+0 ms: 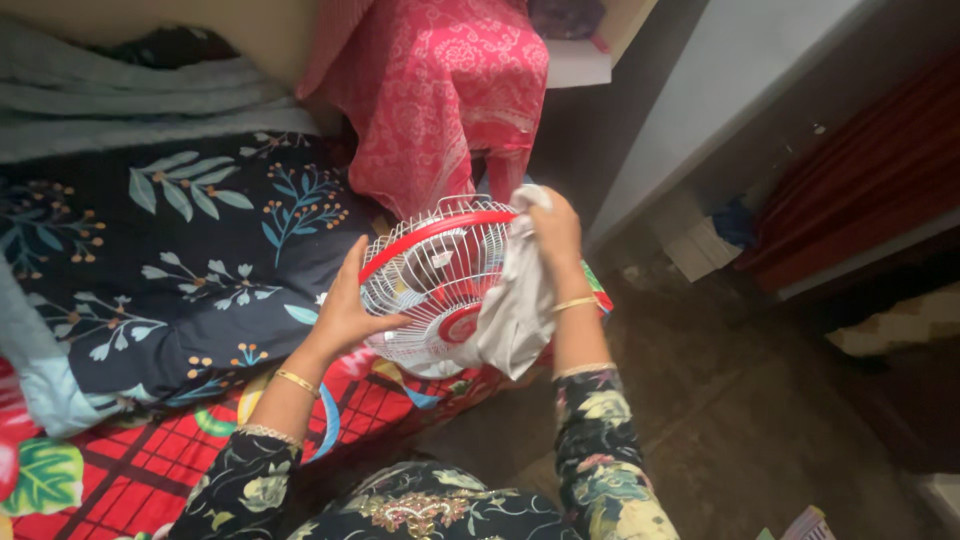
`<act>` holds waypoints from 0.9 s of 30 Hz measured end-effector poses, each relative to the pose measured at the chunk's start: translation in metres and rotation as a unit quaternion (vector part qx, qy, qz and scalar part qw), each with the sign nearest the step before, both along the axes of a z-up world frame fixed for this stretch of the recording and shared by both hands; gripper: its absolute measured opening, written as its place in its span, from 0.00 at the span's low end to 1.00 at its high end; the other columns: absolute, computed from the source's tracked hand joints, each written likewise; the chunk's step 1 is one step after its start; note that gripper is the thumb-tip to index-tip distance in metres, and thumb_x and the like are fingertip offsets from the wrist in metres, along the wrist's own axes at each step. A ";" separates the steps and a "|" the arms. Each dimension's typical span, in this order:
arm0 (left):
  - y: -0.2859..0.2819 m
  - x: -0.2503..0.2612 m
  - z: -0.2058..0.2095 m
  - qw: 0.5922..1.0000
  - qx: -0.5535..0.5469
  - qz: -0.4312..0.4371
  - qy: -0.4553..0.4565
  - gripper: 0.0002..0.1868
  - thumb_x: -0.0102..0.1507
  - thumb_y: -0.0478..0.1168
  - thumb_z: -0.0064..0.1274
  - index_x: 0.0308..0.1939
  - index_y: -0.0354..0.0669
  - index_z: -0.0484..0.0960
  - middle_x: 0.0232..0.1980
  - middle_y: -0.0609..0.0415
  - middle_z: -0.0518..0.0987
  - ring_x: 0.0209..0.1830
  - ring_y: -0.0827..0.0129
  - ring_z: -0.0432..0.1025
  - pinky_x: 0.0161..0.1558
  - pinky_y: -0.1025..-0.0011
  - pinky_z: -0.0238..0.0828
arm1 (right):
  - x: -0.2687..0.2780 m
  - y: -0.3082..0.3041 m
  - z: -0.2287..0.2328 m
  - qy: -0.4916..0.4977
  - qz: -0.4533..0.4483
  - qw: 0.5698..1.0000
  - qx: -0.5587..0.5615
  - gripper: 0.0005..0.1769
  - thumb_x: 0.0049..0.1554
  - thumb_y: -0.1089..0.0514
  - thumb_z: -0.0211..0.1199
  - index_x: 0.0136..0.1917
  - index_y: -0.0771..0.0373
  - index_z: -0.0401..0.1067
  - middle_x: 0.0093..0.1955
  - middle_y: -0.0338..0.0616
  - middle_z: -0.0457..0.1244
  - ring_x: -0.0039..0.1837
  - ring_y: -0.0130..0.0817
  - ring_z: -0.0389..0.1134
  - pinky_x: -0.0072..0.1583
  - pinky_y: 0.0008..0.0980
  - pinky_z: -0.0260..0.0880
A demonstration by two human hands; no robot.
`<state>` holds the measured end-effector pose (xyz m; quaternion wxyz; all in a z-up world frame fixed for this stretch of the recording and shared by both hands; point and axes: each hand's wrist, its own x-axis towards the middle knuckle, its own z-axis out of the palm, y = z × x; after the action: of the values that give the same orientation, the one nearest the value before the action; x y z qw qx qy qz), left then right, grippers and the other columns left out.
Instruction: The person wipes the front and back grilles and the central hub of a small red and white table fan using a white cloth. The fan is held and rotated by hand to access different areas while cleaning.
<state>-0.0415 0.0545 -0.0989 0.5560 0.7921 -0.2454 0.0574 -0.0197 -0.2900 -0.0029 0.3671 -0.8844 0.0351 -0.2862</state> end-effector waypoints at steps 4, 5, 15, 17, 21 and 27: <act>-0.002 0.003 0.002 0.999 0.040 0.013 0.007 0.70 0.37 0.50 0.81 0.73 0.31 0.52 0.72 0.32 0.62 0.73 0.45 0.59 0.71 0.59 0.55 | -0.009 0.103 0.017 -0.067 0.054 0.986 -0.143 0.13 0.46 0.55 0.66 0.46 0.56 0.80 0.51 0.51 0.68 0.58 0.53 0.68 0.59 0.47 0.67; -0.001 0.003 0.003 0.998 0.056 0.012 0.009 0.69 0.37 0.50 0.81 0.73 0.31 0.54 0.71 0.32 0.64 0.73 0.45 0.60 0.71 0.59 0.55 | -0.010 0.133 0.020 -0.016 0.088 0.985 -0.148 0.18 0.40 0.53 0.68 0.46 0.55 0.81 0.49 0.46 0.69 0.55 0.47 0.68 0.59 0.46 0.68; 0.001 -0.006 0.007 0.999 -0.041 -0.024 0.005 0.58 0.40 0.44 0.77 0.69 0.34 0.63 0.65 0.39 0.70 0.68 0.49 0.64 0.67 0.58 0.60 | -0.022 0.180 0.022 -0.086 0.018 0.927 -0.365 0.16 0.45 0.55 0.65 0.50 0.55 0.76 0.49 0.45 0.64 0.54 0.47 0.64 0.52 0.49 0.61; 0.004 -0.002 0.010 1.000 -0.005 -0.019 0.008 0.55 0.40 0.46 0.79 0.66 0.36 0.66 0.63 0.40 0.72 0.68 0.50 0.66 0.68 0.58 0.62 | -0.011 0.130 0.029 -0.094 -0.051 0.940 -0.323 0.17 0.43 0.56 0.67 0.48 0.55 0.76 0.48 0.45 0.65 0.53 0.49 0.65 0.52 0.50 0.62; 0.007 -0.003 0.013 1.000 0.001 -0.010 0.007 0.59 0.38 0.48 0.78 0.67 0.35 0.64 0.65 0.39 0.71 0.68 0.48 0.65 0.68 0.58 0.61 | -0.015 0.032 0.012 -0.021 -0.140 0.979 -0.147 0.17 0.49 0.55 0.69 0.51 0.63 0.77 0.50 0.52 0.69 0.54 0.53 0.70 0.55 0.47 0.69; 0.004 -0.004 0.012 1.000 0.013 -0.007 -0.018 0.60 0.38 0.48 0.79 0.68 0.31 0.62 0.64 0.36 0.69 0.67 0.45 0.65 0.66 0.56 0.61 | -0.021 -0.030 -0.036 0.030 -0.194 0.971 0.138 0.21 0.52 0.53 0.65 0.58 0.61 0.77 0.54 0.50 0.72 0.58 0.44 0.74 0.59 0.37 0.71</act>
<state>-0.0452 0.0586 -0.0873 0.5415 0.7964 -0.2613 0.0648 -0.0412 -0.3202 -0.0392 0.4218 -0.8096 0.2560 -0.3180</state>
